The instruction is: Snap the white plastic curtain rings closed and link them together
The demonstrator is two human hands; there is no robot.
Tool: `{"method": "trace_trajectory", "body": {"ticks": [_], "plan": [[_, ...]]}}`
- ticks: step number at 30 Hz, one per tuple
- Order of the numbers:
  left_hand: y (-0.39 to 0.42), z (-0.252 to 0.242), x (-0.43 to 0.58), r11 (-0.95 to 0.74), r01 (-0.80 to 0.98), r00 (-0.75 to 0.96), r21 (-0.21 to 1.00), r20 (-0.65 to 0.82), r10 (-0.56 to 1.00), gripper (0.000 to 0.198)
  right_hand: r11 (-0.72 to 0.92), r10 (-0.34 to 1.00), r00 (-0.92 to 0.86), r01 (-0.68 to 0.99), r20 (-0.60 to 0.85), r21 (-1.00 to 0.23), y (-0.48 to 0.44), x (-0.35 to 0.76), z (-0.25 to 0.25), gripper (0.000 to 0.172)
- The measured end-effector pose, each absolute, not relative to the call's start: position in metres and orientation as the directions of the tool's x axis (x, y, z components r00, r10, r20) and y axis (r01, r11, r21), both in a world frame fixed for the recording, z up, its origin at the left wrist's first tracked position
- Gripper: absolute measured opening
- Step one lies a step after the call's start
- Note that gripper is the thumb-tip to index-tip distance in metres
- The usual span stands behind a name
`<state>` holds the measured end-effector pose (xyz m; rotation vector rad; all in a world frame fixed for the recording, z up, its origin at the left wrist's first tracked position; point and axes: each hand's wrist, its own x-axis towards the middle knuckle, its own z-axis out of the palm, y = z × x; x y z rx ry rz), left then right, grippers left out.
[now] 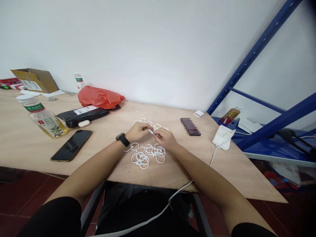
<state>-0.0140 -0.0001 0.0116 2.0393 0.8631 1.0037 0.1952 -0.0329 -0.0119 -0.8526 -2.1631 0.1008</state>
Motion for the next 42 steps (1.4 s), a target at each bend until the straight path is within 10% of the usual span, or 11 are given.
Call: {"method": "trace_trajectory", "body": {"ticks": [4,8,15,27,42], "plan": [[0.004,0.032,-0.04,-0.606,0.381,0.533,0.698,0.369,0.761,0.029,0.742,0.623,-0.394,0.571,0.676,-0.351,-0.028,0.202,-0.011,0.019],[0.009,0.042,-0.068,-0.471,0.507,0.702,0.722,-0.028,0.712,0.024,0.659,0.692,-0.342,0.658,0.636,-0.363,-0.02,0.21,-0.013,0.02],[0.008,0.023,-0.06,-0.411,0.616,0.721,0.673,-0.271,0.637,0.015,0.649,0.703,-0.313,0.65,0.639,-0.395,-0.017,0.212,-0.016,0.015],[0.003,0.013,-0.031,-0.586,0.551,0.571,0.594,0.244,0.784,0.013,0.74,0.65,-0.438,0.552,0.621,-0.385,-0.025,0.208,-0.01,0.018],[-0.01,0.0,-0.006,-0.63,0.467,0.438,0.621,0.457,0.774,0.025,0.701,0.7,-0.46,0.586,0.546,-0.406,-0.027,0.207,-0.01,0.012]]}}
